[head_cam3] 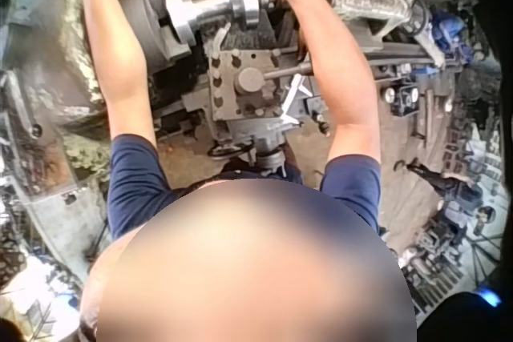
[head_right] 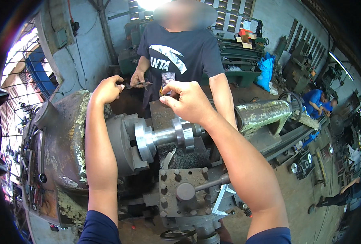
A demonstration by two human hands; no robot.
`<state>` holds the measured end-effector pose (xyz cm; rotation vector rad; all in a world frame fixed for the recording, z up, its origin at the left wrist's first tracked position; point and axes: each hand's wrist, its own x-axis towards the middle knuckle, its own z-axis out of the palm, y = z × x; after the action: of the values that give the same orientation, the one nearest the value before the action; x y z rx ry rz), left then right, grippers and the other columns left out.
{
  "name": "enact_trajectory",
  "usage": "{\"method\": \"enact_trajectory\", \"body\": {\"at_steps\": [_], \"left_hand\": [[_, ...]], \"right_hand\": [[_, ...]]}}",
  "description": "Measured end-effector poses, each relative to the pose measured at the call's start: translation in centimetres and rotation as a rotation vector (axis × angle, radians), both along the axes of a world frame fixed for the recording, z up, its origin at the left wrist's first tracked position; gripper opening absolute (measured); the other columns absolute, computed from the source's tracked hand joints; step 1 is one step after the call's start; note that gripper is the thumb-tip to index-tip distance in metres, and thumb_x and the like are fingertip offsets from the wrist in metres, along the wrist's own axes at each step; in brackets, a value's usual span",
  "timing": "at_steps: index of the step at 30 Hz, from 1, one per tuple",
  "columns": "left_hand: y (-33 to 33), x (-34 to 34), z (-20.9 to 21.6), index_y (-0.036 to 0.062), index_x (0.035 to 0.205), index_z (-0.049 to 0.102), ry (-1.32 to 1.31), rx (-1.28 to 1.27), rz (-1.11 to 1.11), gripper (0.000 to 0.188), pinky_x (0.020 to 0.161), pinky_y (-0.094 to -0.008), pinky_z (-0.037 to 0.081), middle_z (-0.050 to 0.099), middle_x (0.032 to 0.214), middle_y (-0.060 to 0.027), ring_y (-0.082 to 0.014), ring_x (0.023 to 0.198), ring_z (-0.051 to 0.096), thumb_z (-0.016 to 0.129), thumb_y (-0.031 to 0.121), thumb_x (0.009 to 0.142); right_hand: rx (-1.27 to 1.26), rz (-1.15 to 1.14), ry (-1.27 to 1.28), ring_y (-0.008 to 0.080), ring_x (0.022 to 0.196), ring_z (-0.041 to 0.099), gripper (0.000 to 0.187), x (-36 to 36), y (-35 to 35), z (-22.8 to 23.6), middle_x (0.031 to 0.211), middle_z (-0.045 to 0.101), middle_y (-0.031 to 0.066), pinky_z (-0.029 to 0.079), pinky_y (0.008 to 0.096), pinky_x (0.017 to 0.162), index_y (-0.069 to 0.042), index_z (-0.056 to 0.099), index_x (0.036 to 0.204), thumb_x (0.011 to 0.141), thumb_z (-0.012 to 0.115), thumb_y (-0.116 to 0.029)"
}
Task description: The person uses a caliper to measure the diameter of a metal shaft mounted on a lathe. They repeatedly adjust the caliper jaws and reposition the tool to take multiple measurements along the shaft's length while a coworker observes.
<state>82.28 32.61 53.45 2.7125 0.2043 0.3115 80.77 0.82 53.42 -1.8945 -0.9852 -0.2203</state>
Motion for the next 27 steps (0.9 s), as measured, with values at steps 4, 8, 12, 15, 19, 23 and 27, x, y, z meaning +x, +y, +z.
{"method": "enact_trajectory", "body": {"at_steps": [4,8,12,15,19,23,27], "left_hand": [[-0.1,-0.2,0.1,0.0006,0.135,0.061,-0.016,-0.002,-0.003,0.04,0.076,-0.0386,0.055,0.074,0.092,-0.0177,-0.0217,0.074,0.071,0.064,0.016,0.098],[-0.7,-0.3,0.3,0.0006,0.135,0.061,-0.008,0.003,-0.015,0.04,0.077,-0.039,0.055,0.074,0.094,-0.0186,-0.0226,0.076,0.071,0.064,0.016,0.099],[-1.4,-0.4,0.5,0.0014,0.135,0.061,0.007,0.01,-0.034,0.039,0.078,-0.0394,0.055,0.074,0.097,-0.0197,-0.023,0.077,0.071,0.064,0.017,0.099],[-1.9,-0.8,0.6,0.0016,0.133,0.063,0.006,0.018,-0.044,0.038,0.084,-0.0418,0.055,0.074,0.104,-0.0219,-0.0289,0.088,0.073,0.065,0.018,0.098],[-3.2,-1.1,0.9,0.0021,0.128,0.065,-0.005,0.106,-0.107,0.036,0.1,-0.0454,0.051,0.07,0.119,-0.0252,-0.0398,0.116,0.066,0.066,0.02,0.097],[-4.4,-1.4,1.2,0.0024,0.127,0.066,0.011,0.111,-0.126,0.035,0.098,-0.0457,0.052,0.071,0.117,-0.0257,-0.0395,0.113,0.067,0.066,0.02,0.097],[-4.4,-1.6,1.4,0.0017,0.121,0.067,0.0,0.079,-0.138,0.03,0.099,-0.0469,0.051,0.07,0.118,-0.0256,-0.0414,0.114,0.065,0.066,0.018,0.096]], "right_hand": [[-0.039,-0.037,0.039,0.0169,0.071,0.072,0.019,0.1,-0.1,-0.1,0.08,0.075,0.0134,0.055,0.0301,0.067,0.001,0.073,0.1,0.087,0.077,-0.012],[-0.05,-0.041,0.042,0.0175,0.071,0.073,0.019,0.2,-0.1,-0.2,0.08,0.075,0.0134,0.055,0.0305,0.068,0.001,0.073,0.099,0.087,0.077,-0.013],[-0.107,-0.068,0.039,0.0192,0.071,0.073,0.02,0.3,0.0,-0.4,0.081,0.075,0.0141,0.055,0.0318,0.068,0.001,0.073,0.099,0.087,0.077,-0.015],[-0.149,-0.069,0.008,0.0229,0.072,0.073,0.02,0.5,0.2,-0.9,0.081,0.075,0.0164,0.056,0.0337,0.069,0.001,0.073,0.099,0.087,0.077,-0.015],[-0.233,-0.125,-0.039,0.0315,0.075,0.074,0.02,1.2,-0.1,-1.8,0.083,0.073,0.0207,0.057,0.0373,0.069,0.0,0.073,0.099,0.087,0.077,-0.015],[-0.285,-0.157,-0.184,0.0374,0.08,0.072,0.02,1.1,0.1,-2.6,0.083,0.072,0.0198,0.056,0.0436,0.072,-0.003,0.072,0.095,0.088,0.075,-0.022],[-0.358,-0.146,-0.356,0.0405,0.083,0.07,0.015,0.5,1.4,-3.3,0.082,0.07,0.0181,0.054,0.0512,0.073,-0.008,0.066,0.091,0.09,0.069,-0.023]]}}
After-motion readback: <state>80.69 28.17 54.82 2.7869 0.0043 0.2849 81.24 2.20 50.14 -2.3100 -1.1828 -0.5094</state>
